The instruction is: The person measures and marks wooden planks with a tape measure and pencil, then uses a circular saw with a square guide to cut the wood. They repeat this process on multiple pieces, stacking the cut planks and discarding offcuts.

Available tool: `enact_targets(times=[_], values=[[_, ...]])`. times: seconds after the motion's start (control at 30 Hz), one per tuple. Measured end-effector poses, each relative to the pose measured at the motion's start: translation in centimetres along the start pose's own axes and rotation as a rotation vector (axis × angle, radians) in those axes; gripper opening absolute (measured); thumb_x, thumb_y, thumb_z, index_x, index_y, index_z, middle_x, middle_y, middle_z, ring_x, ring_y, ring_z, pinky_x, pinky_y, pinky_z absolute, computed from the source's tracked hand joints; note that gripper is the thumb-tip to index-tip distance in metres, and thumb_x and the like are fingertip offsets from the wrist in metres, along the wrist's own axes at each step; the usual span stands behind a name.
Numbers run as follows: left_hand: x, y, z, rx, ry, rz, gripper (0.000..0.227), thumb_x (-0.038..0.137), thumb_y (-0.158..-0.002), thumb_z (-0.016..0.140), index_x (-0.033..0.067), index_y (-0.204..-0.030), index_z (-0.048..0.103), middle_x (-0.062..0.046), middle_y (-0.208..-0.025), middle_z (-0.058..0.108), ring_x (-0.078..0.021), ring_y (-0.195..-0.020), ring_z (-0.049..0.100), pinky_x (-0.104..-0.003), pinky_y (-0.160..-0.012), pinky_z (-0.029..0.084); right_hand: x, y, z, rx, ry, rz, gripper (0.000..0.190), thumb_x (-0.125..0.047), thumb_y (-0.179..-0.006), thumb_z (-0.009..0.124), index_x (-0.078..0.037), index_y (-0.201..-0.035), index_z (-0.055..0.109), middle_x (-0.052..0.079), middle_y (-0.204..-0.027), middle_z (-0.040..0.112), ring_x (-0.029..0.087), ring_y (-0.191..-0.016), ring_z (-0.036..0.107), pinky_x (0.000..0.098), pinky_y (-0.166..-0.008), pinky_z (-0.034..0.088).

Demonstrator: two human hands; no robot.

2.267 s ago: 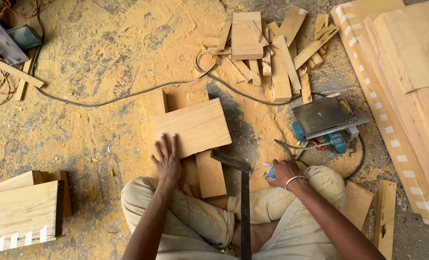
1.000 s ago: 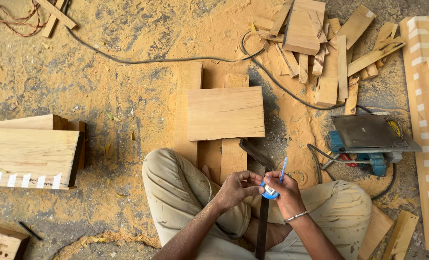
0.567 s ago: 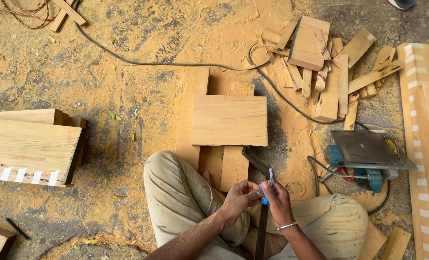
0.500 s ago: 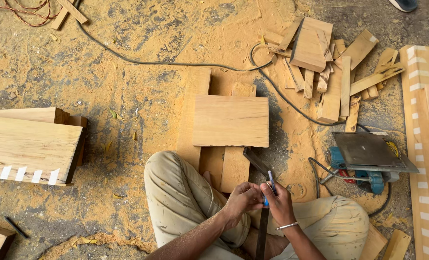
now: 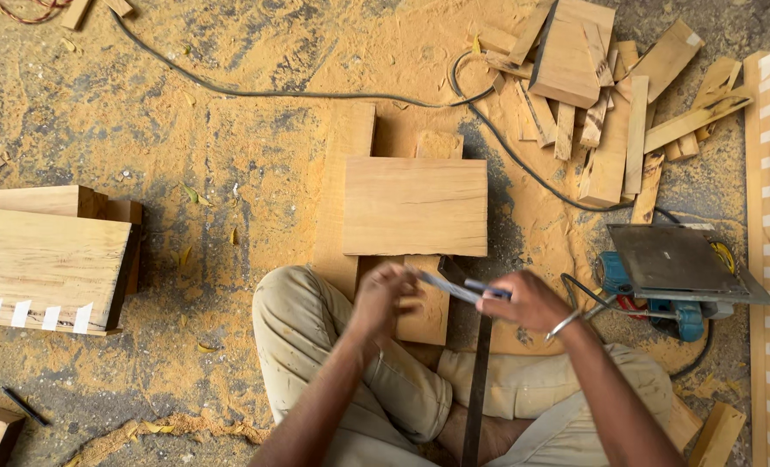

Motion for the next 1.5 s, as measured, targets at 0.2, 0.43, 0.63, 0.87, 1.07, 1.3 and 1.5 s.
enact_targets(times=[0.2,0.43,0.63,0.87,1.07,1.3,1.5], values=[[11.2,-6.6,-10.1,0.432,-0.555,0.184,0.028,0.029,-0.090,0.067,0.0026,-0.095,0.075,-0.008,-0.088,0.075,-0.0175,-0.080,0.072,-0.034,-0.071,0.057,6.5,-6.8,-10.2,-0.055,0.104,0.121,0.033,-0.041,-0.077,0.076,-0.010,-0.086,0.083,0.002,-0.065,0.075,0.012,-0.054,0.066,0.0302,-0.054,0.051],[11.6,-9.4,-10.1,0.582,-1.155,0.195,0.035,0.040,-0.094,0.071,0.0067,-0.098,0.081,-0.014,-0.075,0.074,-0.0238,-0.068,0.069,-0.042,-0.069,0.055,8.7,-15.1,-12.1,-0.054,0.432,0.150,0.059,-0.062,-0.082,0.072,-0.006,-0.098,0.081,0.014,-0.083,0.074,0.026,-0.077,0.070,0.0416,-0.071,0.055],[12.1,-9.8,-9.9,0.585,-1.074,0.445,0.026,0.028,-0.089,0.076,0.0051,-0.099,0.082,-0.013,-0.080,0.076,-0.0234,-0.070,0.072,-0.040,-0.071,0.057,7.1,-16.7,-11.9,0.012,0.436,0.094,0.063,-0.065,-0.079,0.075,-0.006,-0.100,0.081,0.017,-0.081,0.075,0.028,-0.077,0.072,0.0429,-0.078,0.057],[11.7,-10.0,-9.8,0.631,-1.010,0.518,0.022,0.023,-0.089,0.078,0.0040,-0.099,0.081,-0.012,-0.085,0.078,-0.0212,-0.074,0.074,-0.037,-0.074,0.058,5.5,-16.7,-10.9,0.031,0.298,0.037,0.041,-0.048,-0.080,0.076,-0.010,-0.095,0.082,0.011,-0.078,0.075,0.025,-0.072,0.073,0.0409,-0.073,0.057],[11.7,-10.4,-9.9,0.627,-1.044,0.555,0.024,0.021,-0.089,0.080,0.0030,-0.104,0.077,-0.010,-0.082,0.077,-0.0199,-0.072,0.074,-0.037,-0.072,0.057,4.9,-16.6,-10.6,0.055,0.197,0.021,0.023,-0.028,-0.078,0.077,-0.009,-0.088,0.081,0.009,-0.076,0.075,0.022,-0.068,0.070,0.0388,-0.068,0.055],[12.0,-10.3,-10.0,0.626,-1.069,0.584,0.024,0.019,-0.089,0.080,0.0010,-0.104,0.076,-0.012,-0.084,0.077,-0.0205,-0.073,0.073,-0.037,-0.072,0.057,4.4,-15.9,-10.0,0.039,0.133,0.051,0.012,-0.020,-0.075,0.077,-0.009,-0.080,0.080,0.006,-0.070,0.073,0.018,-0.062,0.066,0.0364,-0.063,0.053],[12.0,-10.6,-10.2,0.626,-1.052,0.563,0.025,0.019,-0.089,0.079,0.0005,-0.106,0.075,-0.011,-0.086,0.078,-0.0201,-0.074,0.074,-0.036,-0.073,0.058,4.5,-15.7,-9.9,0.064,0.133,0.070,0.011,-0.018,-0.075,0.076,-0.008,-0.079,0.078,0.008,-0.067,0.070,0.019,-0.059,0.062,0.0381,-0.060,0.051]])
Point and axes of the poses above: each hand's wrist, its own y-axis away from the middle knuckle, its own z-axis out of the palm, x = y × z, the point moved 6 cm from there along -y, towards the middle knuckle
